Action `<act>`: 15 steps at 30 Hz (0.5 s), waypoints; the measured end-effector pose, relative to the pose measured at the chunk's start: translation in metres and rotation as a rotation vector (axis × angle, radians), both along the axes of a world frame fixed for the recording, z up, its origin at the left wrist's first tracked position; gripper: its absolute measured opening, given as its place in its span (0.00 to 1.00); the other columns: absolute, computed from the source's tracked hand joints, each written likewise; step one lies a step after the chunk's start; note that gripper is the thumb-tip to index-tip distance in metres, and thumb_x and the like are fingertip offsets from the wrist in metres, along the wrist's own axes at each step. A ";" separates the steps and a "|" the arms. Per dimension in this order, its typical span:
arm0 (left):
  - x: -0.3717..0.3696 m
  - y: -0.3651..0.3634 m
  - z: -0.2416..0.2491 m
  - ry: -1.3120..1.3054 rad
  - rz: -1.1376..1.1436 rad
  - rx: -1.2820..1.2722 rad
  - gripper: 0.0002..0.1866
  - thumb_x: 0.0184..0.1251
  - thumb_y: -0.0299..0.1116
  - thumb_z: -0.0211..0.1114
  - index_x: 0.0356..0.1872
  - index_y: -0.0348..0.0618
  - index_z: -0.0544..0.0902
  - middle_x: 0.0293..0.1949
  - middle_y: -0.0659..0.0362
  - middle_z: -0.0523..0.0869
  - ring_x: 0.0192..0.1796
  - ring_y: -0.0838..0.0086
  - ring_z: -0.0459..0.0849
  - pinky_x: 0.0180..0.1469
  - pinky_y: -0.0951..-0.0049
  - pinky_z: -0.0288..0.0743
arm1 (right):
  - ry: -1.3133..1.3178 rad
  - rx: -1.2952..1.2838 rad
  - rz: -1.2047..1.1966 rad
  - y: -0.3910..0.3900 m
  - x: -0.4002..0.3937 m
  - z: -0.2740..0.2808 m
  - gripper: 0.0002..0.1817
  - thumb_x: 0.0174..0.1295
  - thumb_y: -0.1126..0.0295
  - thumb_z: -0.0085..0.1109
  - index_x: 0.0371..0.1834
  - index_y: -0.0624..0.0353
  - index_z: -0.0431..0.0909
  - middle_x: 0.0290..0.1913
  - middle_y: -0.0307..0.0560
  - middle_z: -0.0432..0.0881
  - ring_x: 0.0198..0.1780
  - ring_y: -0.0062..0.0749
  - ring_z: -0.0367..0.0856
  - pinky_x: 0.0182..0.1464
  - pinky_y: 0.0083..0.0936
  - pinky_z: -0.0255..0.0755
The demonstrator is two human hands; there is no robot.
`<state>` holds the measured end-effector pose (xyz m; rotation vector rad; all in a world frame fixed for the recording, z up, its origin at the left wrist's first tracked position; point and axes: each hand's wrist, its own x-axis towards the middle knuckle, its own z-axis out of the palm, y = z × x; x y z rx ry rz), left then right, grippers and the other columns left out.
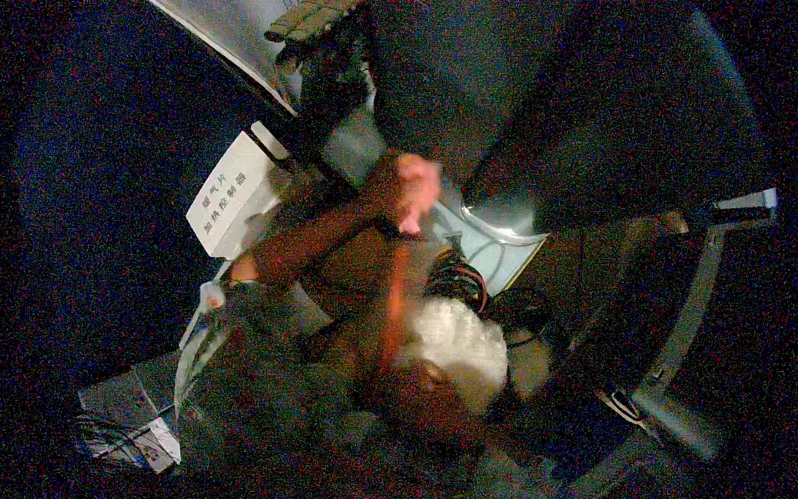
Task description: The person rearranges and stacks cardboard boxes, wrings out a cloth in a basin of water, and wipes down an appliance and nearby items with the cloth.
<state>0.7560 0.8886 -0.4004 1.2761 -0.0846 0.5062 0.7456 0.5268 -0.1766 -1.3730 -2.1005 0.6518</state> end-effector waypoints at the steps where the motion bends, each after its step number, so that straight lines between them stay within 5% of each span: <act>1: -0.005 0.011 -0.002 0.160 0.105 0.056 0.17 0.50 0.43 0.58 0.27 0.36 0.74 0.27 0.55 0.78 0.28 0.63 0.77 0.29 0.67 0.75 | 0.012 -0.026 0.012 0.001 0.001 0.003 0.16 0.45 0.65 0.57 0.41 0.40 0.79 0.47 0.33 0.76 0.48 0.29 0.74 0.50 0.38 0.63; 2: -0.012 0.018 0.010 0.326 0.191 0.104 0.17 0.49 0.43 0.59 0.26 0.36 0.74 0.26 0.55 0.77 0.29 0.63 0.77 0.30 0.67 0.76 | 0.025 -0.051 0.024 0.003 0.003 0.007 0.16 0.45 0.65 0.57 0.42 0.41 0.79 0.47 0.33 0.76 0.48 0.30 0.74 0.50 0.37 0.63; 3: -0.016 0.029 0.024 0.554 0.539 0.560 0.17 0.48 0.43 0.60 0.25 0.36 0.74 0.25 0.55 0.78 0.28 0.63 0.77 0.30 0.68 0.75 | 0.009 -0.111 0.030 0.005 0.005 0.020 0.16 0.46 0.65 0.57 0.42 0.41 0.78 0.47 0.33 0.76 0.48 0.30 0.73 0.50 0.36 0.63; 5: -0.015 0.008 0.107 0.756 0.715 0.599 0.17 0.45 0.44 0.61 0.22 0.37 0.74 0.21 0.55 0.77 0.26 0.65 0.78 0.29 0.68 0.75 | 0.016 -0.092 0.019 0.004 0.005 0.020 0.17 0.46 0.65 0.57 0.42 0.43 0.78 0.48 0.34 0.76 0.49 0.30 0.73 0.50 0.36 0.63; 6: -0.015 -0.021 0.152 0.721 0.533 0.181 0.17 0.44 0.44 0.61 0.20 0.38 0.73 0.19 0.55 0.77 0.26 0.66 0.78 0.28 0.69 0.74 | 0.036 -0.009 0.000 -0.001 0.004 0.005 0.17 0.46 0.65 0.57 0.43 0.43 0.78 0.48 0.34 0.76 0.49 0.30 0.73 0.50 0.36 0.64; 10: 0.034 -0.064 0.013 0.141 0.447 0.599 0.15 0.51 0.39 0.56 0.08 0.49 0.70 0.16 0.61 0.71 0.18 0.68 0.69 0.22 0.70 0.65 | 0.076 -0.017 0.027 0.004 0.007 0.013 0.17 0.45 0.65 0.57 0.43 0.45 0.78 0.49 0.34 0.76 0.49 0.31 0.73 0.50 0.37 0.64; 12: 0.023 -0.069 0.037 0.295 0.270 0.128 0.13 0.51 0.38 0.57 0.11 0.49 0.72 0.19 0.62 0.71 0.21 0.69 0.70 0.26 0.71 0.66 | 0.072 -0.071 0.049 0.011 0.011 0.026 0.17 0.45 0.65 0.57 0.43 0.45 0.77 0.49 0.33 0.76 0.49 0.31 0.73 0.50 0.37 0.64; 15: -0.029 0.011 0.063 0.444 0.017 0.226 0.09 0.53 0.37 0.57 0.18 0.49 0.75 0.23 0.63 0.74 0.26 0.70 0.73 0.32 0.70 0.68 | 0.084 -0.162 0.050 0.012 0.012 0.031 0.17 0.45 0.65 0.57 0.43 0.44 0.77 0.49 0.33 0.76 0.50 0.31 0.73 0.50 0.37 0.64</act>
